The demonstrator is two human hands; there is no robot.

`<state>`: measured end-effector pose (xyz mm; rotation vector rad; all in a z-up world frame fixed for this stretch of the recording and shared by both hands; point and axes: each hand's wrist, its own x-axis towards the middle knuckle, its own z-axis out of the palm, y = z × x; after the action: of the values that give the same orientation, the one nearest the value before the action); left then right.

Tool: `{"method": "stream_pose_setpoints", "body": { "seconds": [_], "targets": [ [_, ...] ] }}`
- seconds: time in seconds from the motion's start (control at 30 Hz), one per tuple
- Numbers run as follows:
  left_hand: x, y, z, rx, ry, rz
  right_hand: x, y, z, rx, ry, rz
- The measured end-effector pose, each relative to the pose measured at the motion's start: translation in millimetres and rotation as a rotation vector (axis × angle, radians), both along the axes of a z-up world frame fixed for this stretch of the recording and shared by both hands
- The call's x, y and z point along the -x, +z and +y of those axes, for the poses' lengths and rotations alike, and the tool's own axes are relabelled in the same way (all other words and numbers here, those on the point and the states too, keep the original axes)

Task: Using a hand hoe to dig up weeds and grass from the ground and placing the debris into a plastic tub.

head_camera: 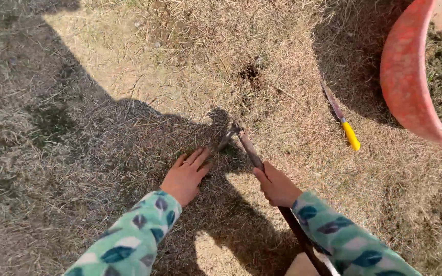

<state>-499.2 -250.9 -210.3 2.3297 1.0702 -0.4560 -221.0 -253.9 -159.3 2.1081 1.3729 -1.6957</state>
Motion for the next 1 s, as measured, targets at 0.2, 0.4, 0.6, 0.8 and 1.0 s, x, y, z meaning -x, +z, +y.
{"method": "stream_pose_setpoints", "body": {
  "seconds": [0.2, 0.4, 0.6, 0.8, 1.0],
  "targets": [
    [0, 11, 6, 0.113, -0.030, 0.124, 27, 20, 4, 0.003, 0.087, -0.072],
    [0, 27, -5, 0.055, -0.035, 0.185, 63, 10, -19, -0.062, 0.169, -0.238],
    [-20, -80, -15, 0.043, 0.192, 0.057, 76, -9, -61, -0.083, 0.049, -0.243],
    [-24, -99, -20, -0.032, 0.243, -0.086, 60, -31, -70, -0.205, 0.120, -0.246],
    [-23, -14, -43, 0.026, 0.255, 0.050, 25, 4, -39, -0.510, -0.030, -0.053]
  ]
}}
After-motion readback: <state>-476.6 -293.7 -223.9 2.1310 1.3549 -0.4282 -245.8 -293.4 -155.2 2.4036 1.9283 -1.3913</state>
